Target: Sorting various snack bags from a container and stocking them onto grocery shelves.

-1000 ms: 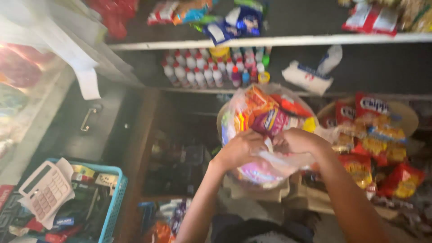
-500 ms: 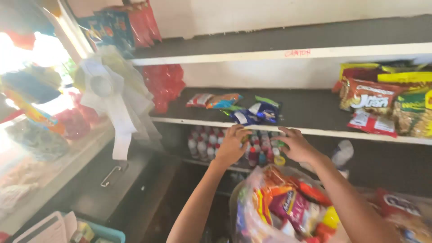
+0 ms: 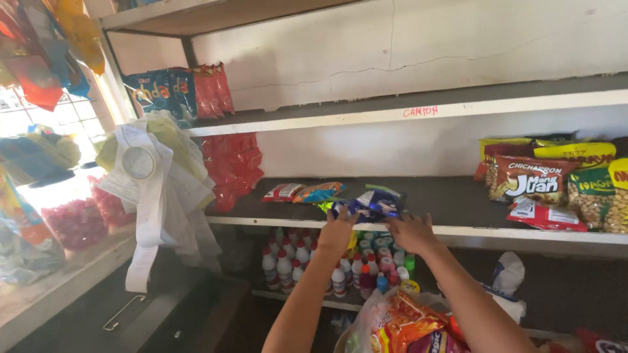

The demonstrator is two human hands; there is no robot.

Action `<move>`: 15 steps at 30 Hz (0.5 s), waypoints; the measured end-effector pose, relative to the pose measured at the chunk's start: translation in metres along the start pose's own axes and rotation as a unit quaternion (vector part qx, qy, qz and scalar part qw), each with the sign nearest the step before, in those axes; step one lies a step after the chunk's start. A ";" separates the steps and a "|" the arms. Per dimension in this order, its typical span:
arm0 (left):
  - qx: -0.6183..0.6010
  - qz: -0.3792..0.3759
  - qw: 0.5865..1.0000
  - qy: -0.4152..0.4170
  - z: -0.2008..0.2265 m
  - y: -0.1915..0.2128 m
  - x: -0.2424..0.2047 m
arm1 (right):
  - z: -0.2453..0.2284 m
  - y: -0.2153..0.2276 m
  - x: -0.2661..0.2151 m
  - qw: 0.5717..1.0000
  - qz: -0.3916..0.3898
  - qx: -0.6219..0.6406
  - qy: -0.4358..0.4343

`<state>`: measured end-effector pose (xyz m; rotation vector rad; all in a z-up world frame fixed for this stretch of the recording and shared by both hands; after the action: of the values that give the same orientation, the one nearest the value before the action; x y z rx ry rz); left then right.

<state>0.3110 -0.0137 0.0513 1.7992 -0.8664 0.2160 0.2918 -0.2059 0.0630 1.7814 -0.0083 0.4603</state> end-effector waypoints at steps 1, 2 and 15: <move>0.001 0.000 1.000 -0.001 -0.002 0.010 -0.006 | 0.000 -0.002 -0.001 1.000 0.001 0.001 0.000; -0.069 0.030 0.997 0.014 -0.007 0.027 -0.010 | 0.003 0.005 0.001 0.998 0.030 0.056 -0.006; -0.434 0.241 0.856 0.142 -0.057 0.052 -0.040 | -0.048 0.108 -0.029 0.942 0.314 0.061 0.103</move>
<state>0.2633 0.0461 0.0921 0.6685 -0.9740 0.3338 0.2236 -0.1968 0.1638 1.8225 -0.4202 1.1244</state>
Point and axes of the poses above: each hand's wrist, its own x-axis towards the middle knuckle, its own y-axis out of the back of the hand, z = x × y, the point moved 9 cm from there along x, towards the middle knuckle, and after that the axes turned 8 degrees about x, right-handed, at the moved point
